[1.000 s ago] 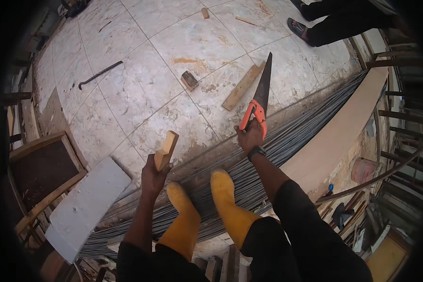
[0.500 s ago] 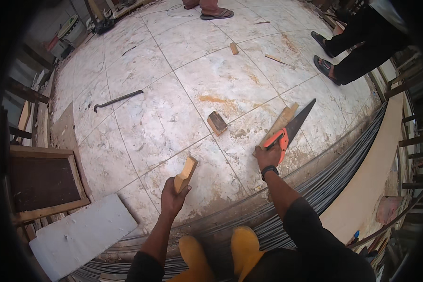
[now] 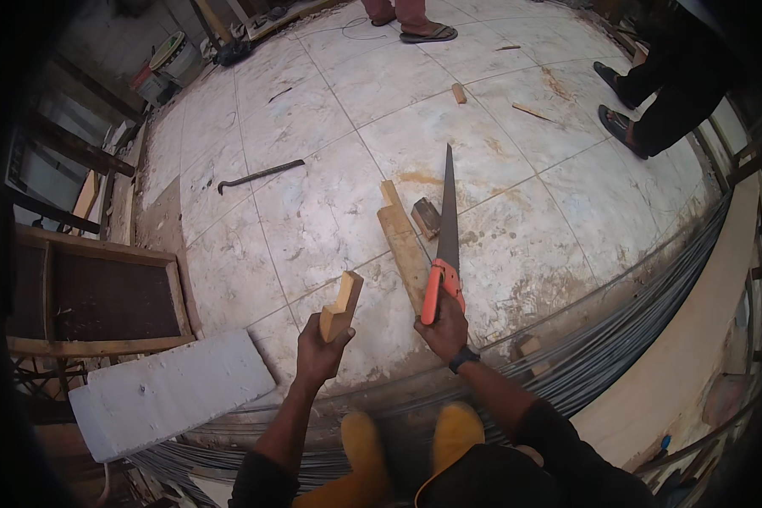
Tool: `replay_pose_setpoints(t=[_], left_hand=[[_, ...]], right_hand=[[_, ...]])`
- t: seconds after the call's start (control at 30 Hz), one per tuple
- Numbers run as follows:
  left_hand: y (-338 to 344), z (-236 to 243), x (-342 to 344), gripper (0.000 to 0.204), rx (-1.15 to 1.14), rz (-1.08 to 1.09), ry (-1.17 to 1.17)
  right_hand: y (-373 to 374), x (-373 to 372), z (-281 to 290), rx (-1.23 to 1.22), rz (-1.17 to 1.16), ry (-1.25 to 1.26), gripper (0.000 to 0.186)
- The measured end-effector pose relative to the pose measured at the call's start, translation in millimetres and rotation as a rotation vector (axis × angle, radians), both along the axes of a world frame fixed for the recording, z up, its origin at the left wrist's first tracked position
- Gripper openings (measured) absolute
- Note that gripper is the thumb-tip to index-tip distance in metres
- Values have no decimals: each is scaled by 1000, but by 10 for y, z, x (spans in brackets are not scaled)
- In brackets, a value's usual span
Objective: The person joins two pieces of wood, uses an axe to shave down a joint, and then uses a hand saw to cut a notch into a piece of wood while holding it against a metal rail.
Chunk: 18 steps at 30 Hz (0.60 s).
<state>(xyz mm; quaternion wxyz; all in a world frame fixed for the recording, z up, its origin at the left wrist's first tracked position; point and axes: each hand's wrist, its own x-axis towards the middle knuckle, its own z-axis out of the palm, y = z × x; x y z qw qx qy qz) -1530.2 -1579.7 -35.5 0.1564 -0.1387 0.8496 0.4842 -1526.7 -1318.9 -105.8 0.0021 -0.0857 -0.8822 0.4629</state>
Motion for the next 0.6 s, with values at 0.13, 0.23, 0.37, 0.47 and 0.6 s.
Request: replay_pose_setpoints(t=[0.13,0.23,0.37,0.47,0.6], left_hand=[[236,-65,85,50,38,-14,-38],[216,-181,-166,49,-67,-106,13],[244,-307,-738,49,222,-65,-139],[429,-625,-971,51,341,-88,-96],[391,-1176,-1288,54,-298,-370,132]], right_hand=[[-77,-364,52,-48,157,72,60],[-18,-555,200,-99,68,-19,51],[386,-398,243,35,85,10,48],[999,-54,43,278,185,-9,48],[1159,190,-55,200,166,-42,45]])
